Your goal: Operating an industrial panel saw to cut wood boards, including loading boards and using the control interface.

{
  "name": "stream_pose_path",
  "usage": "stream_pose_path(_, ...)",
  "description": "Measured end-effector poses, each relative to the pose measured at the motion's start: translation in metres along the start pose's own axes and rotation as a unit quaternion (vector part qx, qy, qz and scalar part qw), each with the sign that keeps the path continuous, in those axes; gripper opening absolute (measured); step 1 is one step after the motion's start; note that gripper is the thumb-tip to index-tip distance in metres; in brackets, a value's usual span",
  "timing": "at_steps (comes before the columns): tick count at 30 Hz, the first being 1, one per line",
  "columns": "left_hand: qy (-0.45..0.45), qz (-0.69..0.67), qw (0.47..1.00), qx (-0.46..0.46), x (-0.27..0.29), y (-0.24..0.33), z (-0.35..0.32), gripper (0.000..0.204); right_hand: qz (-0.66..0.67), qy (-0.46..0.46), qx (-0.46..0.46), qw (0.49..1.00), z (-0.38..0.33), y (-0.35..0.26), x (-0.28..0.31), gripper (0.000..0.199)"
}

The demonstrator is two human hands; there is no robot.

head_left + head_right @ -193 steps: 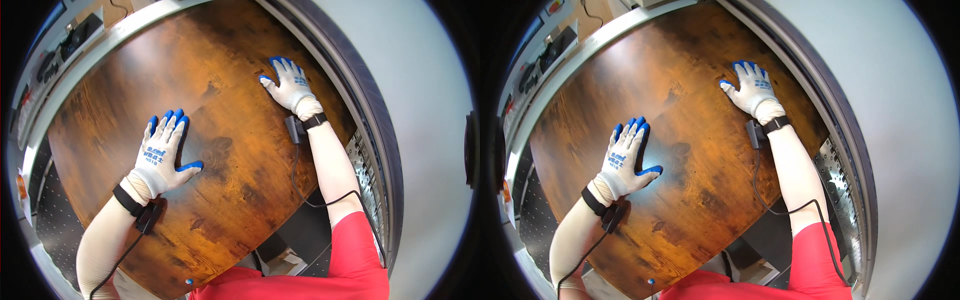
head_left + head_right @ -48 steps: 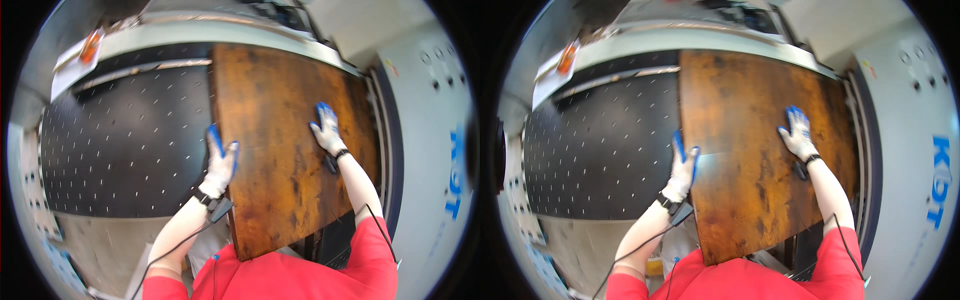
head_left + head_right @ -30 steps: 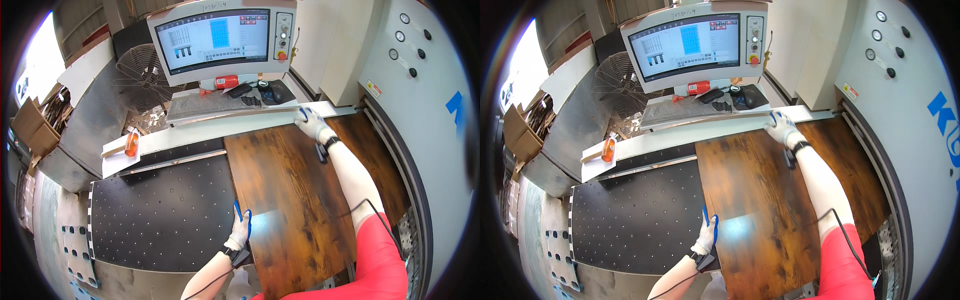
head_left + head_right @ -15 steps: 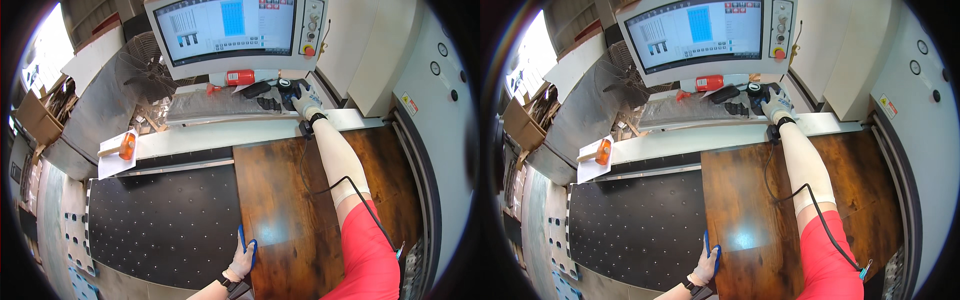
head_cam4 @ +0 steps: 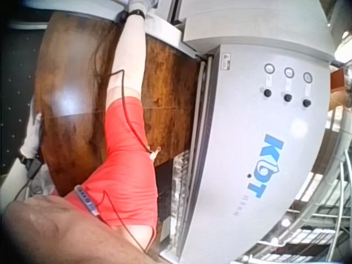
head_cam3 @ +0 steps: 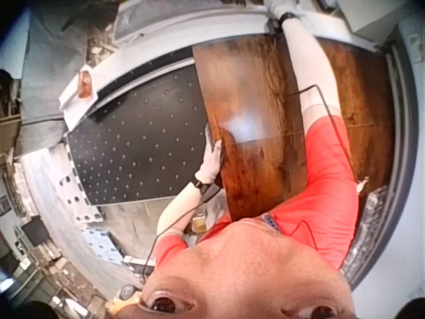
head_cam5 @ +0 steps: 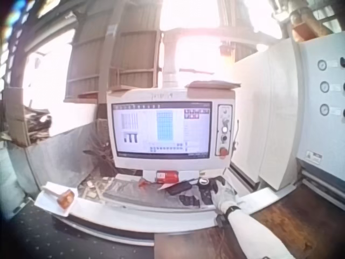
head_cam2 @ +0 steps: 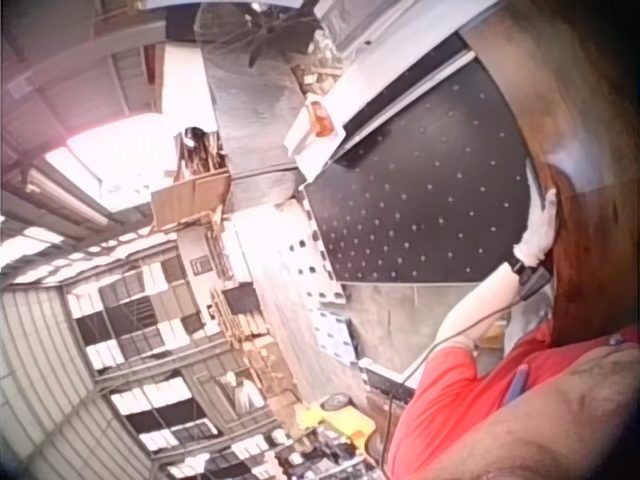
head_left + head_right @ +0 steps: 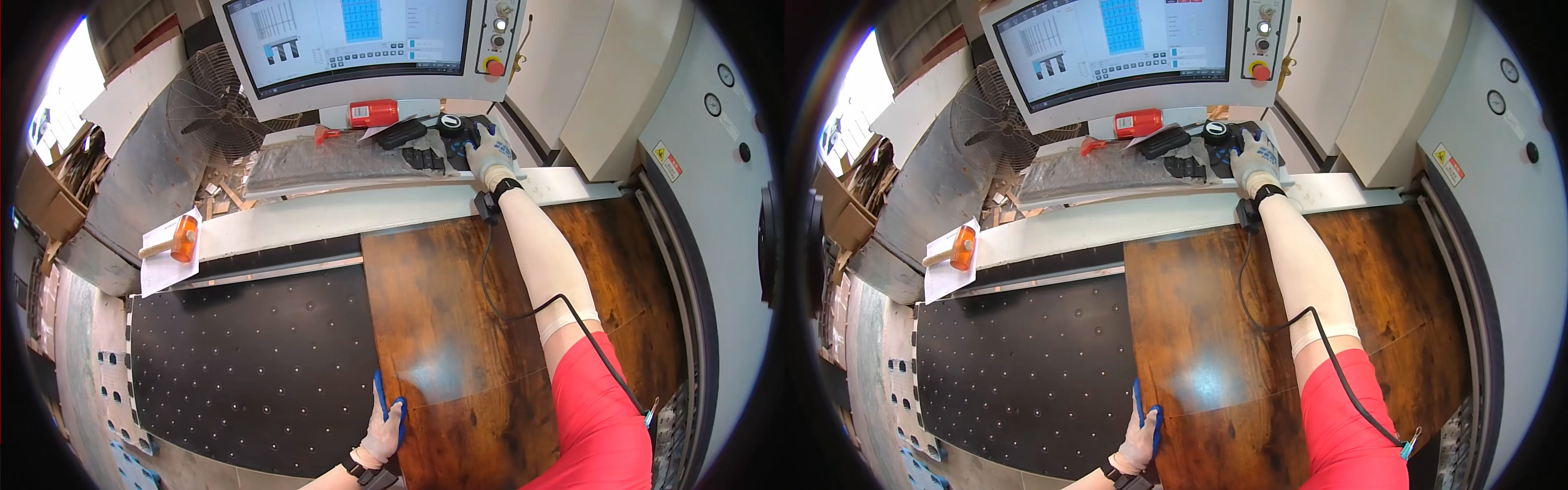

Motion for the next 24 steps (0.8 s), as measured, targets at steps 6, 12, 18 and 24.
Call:
stream_pose_path(6,-0.007,-0.028,1.000,0.000,-0.001,0.005,0.001,0.066,-0.006,0.032,-0.006,0.999,-0.001,0.000,0.004,0.061)
stream_pose_path(12,0.001,-0.036,0.999,0.005,-0.001,0.004,0.001,0.066,0.004,0.033,-0.017,0.999,-0.002,-0.002,0.003,0.059)
stream_pose_path(18,-0.003,-0.035,0.999,0.008,0.000,0.000,0.001,0.067,-0.014,0.027,-0.008,0.999,-0.002,-0.003,0.003,0.068)
stream_pose_path(24,-0.014,0.002,1.000,-0.003,0.003,-0.014,0.003,0.069,0.051,0.142,0.076,0.986,-0.025,0.015,0.012,0.086)
Point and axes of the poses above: each hand's wrist, its own z-axis towards the middle knuckle, its own x-axis out of the back of the hand, y = z × x, the point moved 1 cm from there along z, towards the middle knuckle
